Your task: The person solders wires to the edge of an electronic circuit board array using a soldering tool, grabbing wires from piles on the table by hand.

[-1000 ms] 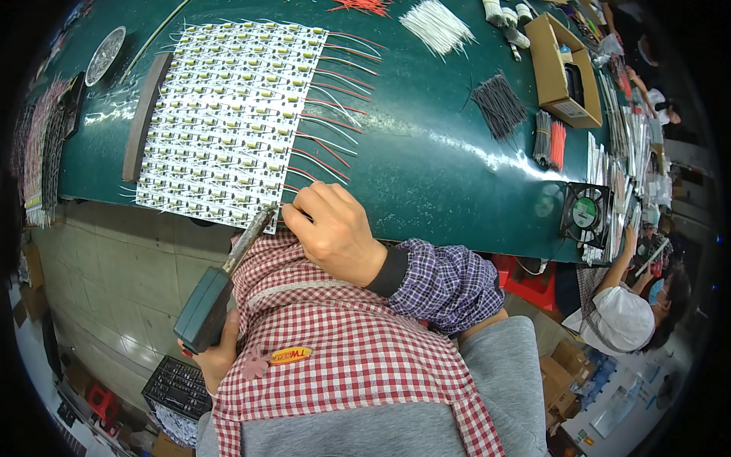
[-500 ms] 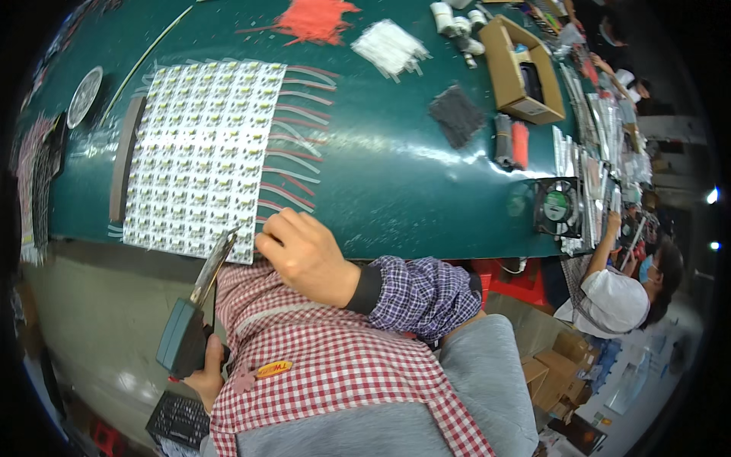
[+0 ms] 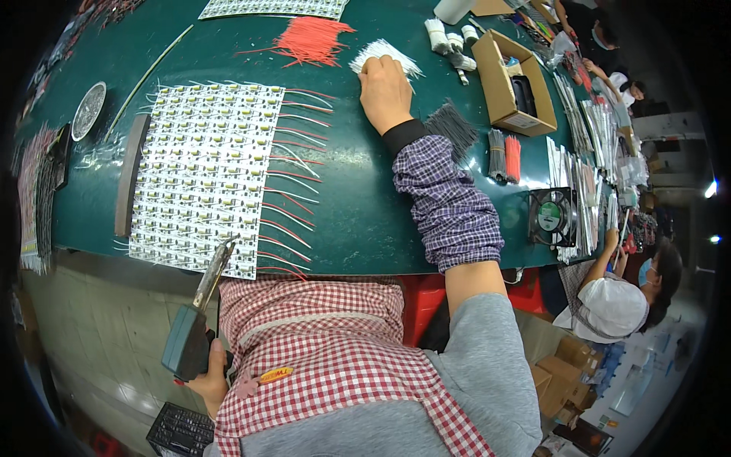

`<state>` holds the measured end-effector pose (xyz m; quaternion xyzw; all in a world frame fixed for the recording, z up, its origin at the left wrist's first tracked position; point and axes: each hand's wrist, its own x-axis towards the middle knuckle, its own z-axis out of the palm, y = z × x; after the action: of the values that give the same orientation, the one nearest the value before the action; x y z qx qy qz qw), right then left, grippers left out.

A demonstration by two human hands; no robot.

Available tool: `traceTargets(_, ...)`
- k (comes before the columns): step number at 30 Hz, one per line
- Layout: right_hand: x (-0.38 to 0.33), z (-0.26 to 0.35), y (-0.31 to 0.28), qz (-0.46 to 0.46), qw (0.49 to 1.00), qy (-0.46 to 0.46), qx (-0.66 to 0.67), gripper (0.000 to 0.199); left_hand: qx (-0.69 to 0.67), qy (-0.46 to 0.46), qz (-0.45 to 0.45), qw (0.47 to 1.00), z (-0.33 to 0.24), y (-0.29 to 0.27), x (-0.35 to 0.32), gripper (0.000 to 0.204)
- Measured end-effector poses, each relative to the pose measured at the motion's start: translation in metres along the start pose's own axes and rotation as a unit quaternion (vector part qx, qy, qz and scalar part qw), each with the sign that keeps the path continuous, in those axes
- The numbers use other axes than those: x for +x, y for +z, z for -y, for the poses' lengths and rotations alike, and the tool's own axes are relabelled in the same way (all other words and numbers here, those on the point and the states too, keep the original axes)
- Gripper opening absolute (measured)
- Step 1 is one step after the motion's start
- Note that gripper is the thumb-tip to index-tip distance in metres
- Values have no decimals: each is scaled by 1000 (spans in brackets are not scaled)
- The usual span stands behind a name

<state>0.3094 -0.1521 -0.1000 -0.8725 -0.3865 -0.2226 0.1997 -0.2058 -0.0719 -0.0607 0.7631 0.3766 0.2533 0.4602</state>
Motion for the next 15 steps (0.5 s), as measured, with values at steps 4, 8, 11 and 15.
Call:
traceTargets(4,1,2,6,14,999,-24,-38,14,-23,-26,-29,999,-4,3,-3,36)
traceTargets(8,1,-1,-1,-9,997,-54,-49,10,-32,-31,-15,999,-3,0,-3,36)
traceTargets(11,-1,14,-14,-59,993,-91,-46,10,-31,-30,-12,999,-5,-2,-4,37)
traceTargets(15,-15,30,-23,-82,989,-120,-27,11,-62,-62,-13,996,-13,-4,-5,39)
